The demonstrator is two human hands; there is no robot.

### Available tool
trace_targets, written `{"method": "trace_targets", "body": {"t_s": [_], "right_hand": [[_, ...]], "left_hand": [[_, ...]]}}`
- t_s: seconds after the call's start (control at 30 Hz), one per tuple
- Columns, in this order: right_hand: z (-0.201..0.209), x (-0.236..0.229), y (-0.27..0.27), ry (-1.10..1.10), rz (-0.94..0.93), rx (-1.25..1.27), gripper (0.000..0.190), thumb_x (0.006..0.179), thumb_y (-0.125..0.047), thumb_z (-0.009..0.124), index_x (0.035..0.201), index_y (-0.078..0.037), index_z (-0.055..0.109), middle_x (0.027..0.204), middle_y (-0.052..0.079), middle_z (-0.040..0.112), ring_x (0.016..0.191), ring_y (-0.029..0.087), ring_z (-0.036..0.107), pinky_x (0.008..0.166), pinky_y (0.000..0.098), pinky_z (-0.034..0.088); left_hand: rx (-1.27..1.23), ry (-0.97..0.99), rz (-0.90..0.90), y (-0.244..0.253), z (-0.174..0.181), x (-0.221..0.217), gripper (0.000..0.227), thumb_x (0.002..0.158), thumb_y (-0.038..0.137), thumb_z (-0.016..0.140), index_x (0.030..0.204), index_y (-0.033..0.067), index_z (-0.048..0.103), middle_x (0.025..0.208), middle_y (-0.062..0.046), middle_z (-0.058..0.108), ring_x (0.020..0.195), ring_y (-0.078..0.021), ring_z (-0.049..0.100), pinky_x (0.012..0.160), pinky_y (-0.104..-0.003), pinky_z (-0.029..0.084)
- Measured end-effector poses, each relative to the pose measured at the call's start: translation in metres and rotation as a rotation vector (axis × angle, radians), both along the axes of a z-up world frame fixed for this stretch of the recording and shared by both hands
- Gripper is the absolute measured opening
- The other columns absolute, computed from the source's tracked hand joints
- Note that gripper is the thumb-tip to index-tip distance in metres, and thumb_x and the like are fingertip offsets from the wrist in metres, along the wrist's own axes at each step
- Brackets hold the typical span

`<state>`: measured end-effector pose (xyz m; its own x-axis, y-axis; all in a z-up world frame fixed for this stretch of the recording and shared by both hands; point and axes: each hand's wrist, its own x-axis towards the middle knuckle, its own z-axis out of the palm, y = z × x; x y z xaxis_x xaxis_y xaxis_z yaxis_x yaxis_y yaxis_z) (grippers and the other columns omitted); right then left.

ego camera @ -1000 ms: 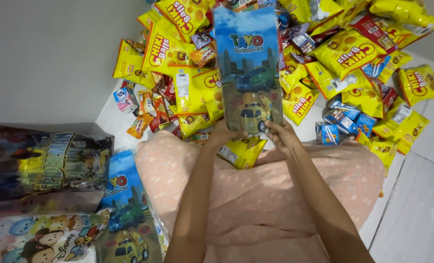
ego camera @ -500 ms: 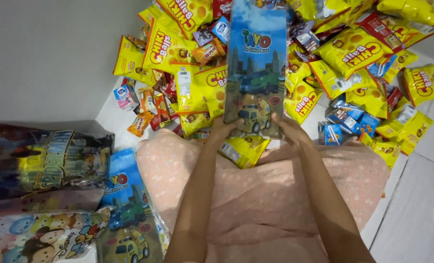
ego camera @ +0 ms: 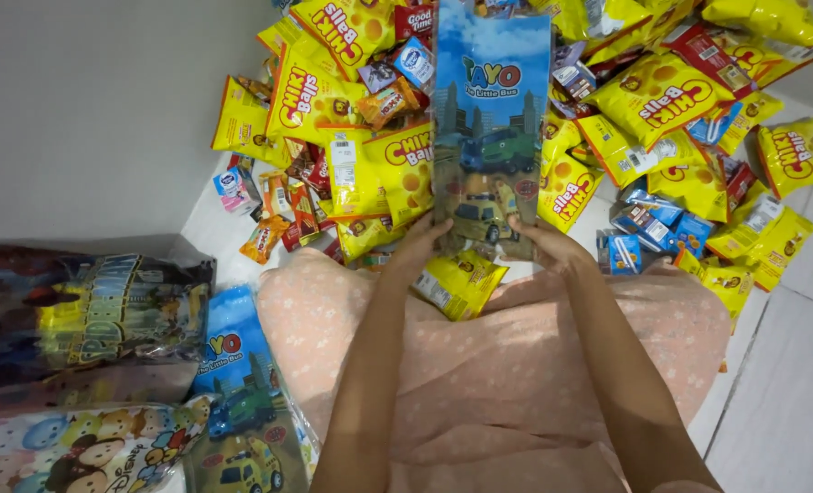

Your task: The person is sorting and packing various snack bags and toys from a large pile into larger plastic bags.

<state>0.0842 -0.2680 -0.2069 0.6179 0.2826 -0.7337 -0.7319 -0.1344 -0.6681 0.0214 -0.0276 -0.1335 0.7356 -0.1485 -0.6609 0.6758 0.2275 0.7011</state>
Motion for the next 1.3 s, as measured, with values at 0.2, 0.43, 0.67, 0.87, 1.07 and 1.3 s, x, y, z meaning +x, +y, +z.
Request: {"method": "trace_targets", "body": {"t_s": [0.2,0.43,0.67,0.87,1.07,1.3], "right_hand": [[-0.053,-0.001,-0.020,-0.040,-0.058,0.228,0.093,0.086,-0.030,0.078,0.161,-0.005,0.029,0.147,0.023,0.051,0.125,0.038,0.060,0.100,0.0581,0.051],[-0.052,-0.016,-0.005,0.006,-0.016,0.591,0.097,0.082,-0.047,0.072,0.160,-0.010,0.028,0.139,0.025,0.055,0.122,0.044,0.061,0.093,0.0705,0.051],[-0.074,-0.016,-0.001,-0.031,-0.167,0.710,0.090,0.087,-0.062,0.067,0.149,0.000,0.046,0.136,0.026,0.061,0.118,0.040,0.065,0.099,0.0623,0.053],[-0.001,-0.023,0.022,-0.145,0.111,-0.102,0.099,0.068,-0.039,0.095,0.149,-0.009,0.047,0.106,0.020,0.068,0.044,0.017,0.050,0.034,0.0310,0.049],[0.014,-0.039,0.008,-0.562,0.168,-0.319,0.085,0.061,-0.017,0.096,0.136,-0.009,0.056,0.122,0.024,0.067,0.120,0.047,0.062,0.103,0.0574,0.046],[0.132,-0.055,0.011,-0.624,0.523,-0.674,0.092,0.061,-0.030,0.092,0.142,-0.036,0.050,0.118,0.018,0.074,0.116,0.043,0.068,0.099,0.0515,0.054]], "left_hand": [[0.084,-0.054,-0.071,0.008,-0.046,-0.003,0.096,0.091,0.040,0.080,0.163,0.0018,0.028,0.165,-0.025,0.030,0.153,-0.0428,0.026,0.123,-0.055,0.031],[0.153,0.025,-0.100,0.000,-0.016,-0.008,0.105,0.079,0.047,0.086,0.160,0.0022,0.036,0.163,-0.023,0.036,0.153,-0.0414,0.029,0.125,-0.056,0.027],[0.036,-0.039,-0.026,0.004,-0.072,-0.002,0.093,0.085,0.036,0.086,0.159,0.0044,0.040,0.160,-0.021,0.042,0.149,-0.0432,0.036,0.119,-0.058,0.034],[0.106,-0.044,0.061,0.011,-0.072,-0.001,0.089,0.090,0.041,0.082,0.159,0.0055,0.039,0.161,-0.023,0.039,0.151,-0.0400,0.033,0.120,-0.060,0.031],[-0.114,-0.040,0.091,0.001,-0.024,0.001,0.125,0.082,0.073,0.074,0.162,-0.0058,0.018,0.167,-0.032,0.015,0.154,-0.0503,0.017,0.127,-0.055,0.024],[-0.467,-0.274,0.143,-0.005,-0.039,0.002,0.050,0.097,0.039,0.078,0.124,0.0005,0.061,0.100,-0.003,0.051,0.110,-0.0258,0.058,0.116,-0.060,0.033]]}}
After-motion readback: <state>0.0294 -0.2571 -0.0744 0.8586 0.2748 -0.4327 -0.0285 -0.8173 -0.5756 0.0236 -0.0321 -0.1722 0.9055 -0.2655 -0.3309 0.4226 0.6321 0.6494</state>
